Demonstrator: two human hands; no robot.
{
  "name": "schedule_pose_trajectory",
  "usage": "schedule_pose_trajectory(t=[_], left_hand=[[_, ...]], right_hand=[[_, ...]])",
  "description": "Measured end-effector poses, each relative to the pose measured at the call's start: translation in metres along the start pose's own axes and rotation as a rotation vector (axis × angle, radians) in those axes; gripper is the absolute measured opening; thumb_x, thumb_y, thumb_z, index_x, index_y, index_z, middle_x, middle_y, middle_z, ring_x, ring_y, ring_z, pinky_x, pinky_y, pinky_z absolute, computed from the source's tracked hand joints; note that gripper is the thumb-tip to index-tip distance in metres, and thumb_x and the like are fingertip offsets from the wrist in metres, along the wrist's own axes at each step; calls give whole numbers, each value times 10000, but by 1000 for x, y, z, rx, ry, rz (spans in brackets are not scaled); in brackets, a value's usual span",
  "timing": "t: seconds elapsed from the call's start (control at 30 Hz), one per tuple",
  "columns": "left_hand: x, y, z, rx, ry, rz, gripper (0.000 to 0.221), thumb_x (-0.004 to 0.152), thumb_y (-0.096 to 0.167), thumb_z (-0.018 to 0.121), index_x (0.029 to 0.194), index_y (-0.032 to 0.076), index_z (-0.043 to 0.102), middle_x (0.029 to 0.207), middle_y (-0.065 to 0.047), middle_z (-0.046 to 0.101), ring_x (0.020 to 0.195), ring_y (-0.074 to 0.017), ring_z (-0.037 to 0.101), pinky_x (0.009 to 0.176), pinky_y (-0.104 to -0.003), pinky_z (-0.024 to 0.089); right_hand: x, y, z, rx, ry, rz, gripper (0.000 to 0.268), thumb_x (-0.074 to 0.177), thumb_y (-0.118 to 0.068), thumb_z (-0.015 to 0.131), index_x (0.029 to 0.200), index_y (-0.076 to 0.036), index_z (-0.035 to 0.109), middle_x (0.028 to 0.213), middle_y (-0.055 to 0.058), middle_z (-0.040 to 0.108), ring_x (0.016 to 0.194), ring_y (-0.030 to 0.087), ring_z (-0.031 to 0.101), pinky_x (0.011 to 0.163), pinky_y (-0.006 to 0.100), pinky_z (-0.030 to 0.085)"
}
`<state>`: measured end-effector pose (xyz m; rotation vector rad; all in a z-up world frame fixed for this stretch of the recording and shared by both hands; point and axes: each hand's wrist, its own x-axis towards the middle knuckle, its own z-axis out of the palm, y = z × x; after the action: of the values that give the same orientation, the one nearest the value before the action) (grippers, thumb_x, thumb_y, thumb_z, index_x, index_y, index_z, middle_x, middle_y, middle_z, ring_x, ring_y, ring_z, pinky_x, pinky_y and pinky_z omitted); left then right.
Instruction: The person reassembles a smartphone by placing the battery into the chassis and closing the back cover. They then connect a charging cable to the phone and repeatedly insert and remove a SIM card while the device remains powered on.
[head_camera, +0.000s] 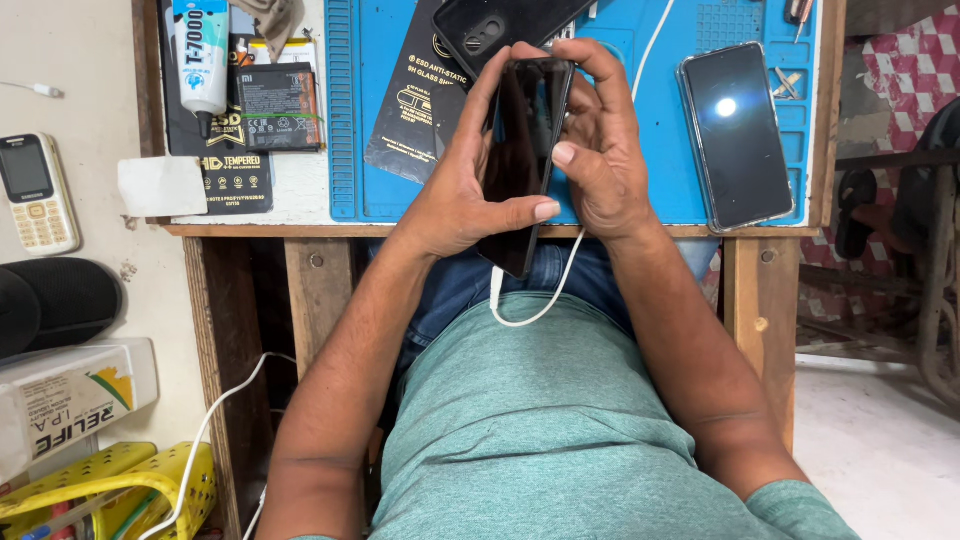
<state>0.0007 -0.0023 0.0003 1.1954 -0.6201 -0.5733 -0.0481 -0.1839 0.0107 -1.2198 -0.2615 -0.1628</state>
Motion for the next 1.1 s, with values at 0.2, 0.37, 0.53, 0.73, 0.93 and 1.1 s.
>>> schedule_pose_trajectory(t=[0.2,0.37,0.53,0.73,0.93,1.1], left_hand=[[0,1,2,54,-4,27,1268,799,284,959,1670,148,47,1661,-227,340,1581,-369,395,1364,-524,396],[-1,1,5,30,23,33,1298,791,289,980,1668,150,33,1655,-228,342,1574,-365,410,1322,-496,404],[-3,0,4,80,22,46,1350,794,331,973,1701,164,-13,1647,-253,344,1559,-375,421,1339,-521,421],[-6,-2,2,16,0,89,1215,903,311,908,1663,158,-28,1643,-273,352,1572,-378,415,1326,-505,386],[-7,2,1,-60,-5,53,1164,918,196,836,1675,155,-47,1553,-283,472,1500,-353,507,1302,-493,434],[-7,2,0,-171,-8,63,1007,982,47,679,1689,166,-29,1518,-284,519,1465,-302,537,1274,-451,443]], right_hand=[[-2,6,-2,38,38,-11,611,1053,-301,667,1549,-118,359,1556,195,504,1319,220,567,1145,387,570],[-7,-2,0,143,9,35,679,1005,-307,638,1564,-92,318,1583,184,468,1417,223,525,1214,367,464],[-6,-1,-3,185,-2,73,742,995,-315,607,1614,-46,299,1477,157,527,1342,209,523,1186,363,425],[-5,-2,0,208,22,109,735,996,-311,561,1618,-17,304,1462,120,535,1338,192,531,1197,339,411],[-4,-2,2,192,29,117,750,984,-302,554,1624,-19,284,1450,124,543,1361,191,552,1222,336,432],[-3,-3,2,219,37,113,733,1021,-295,556,1636,-15,273,1438,124,554,1312,178,559,1202,306,455]])
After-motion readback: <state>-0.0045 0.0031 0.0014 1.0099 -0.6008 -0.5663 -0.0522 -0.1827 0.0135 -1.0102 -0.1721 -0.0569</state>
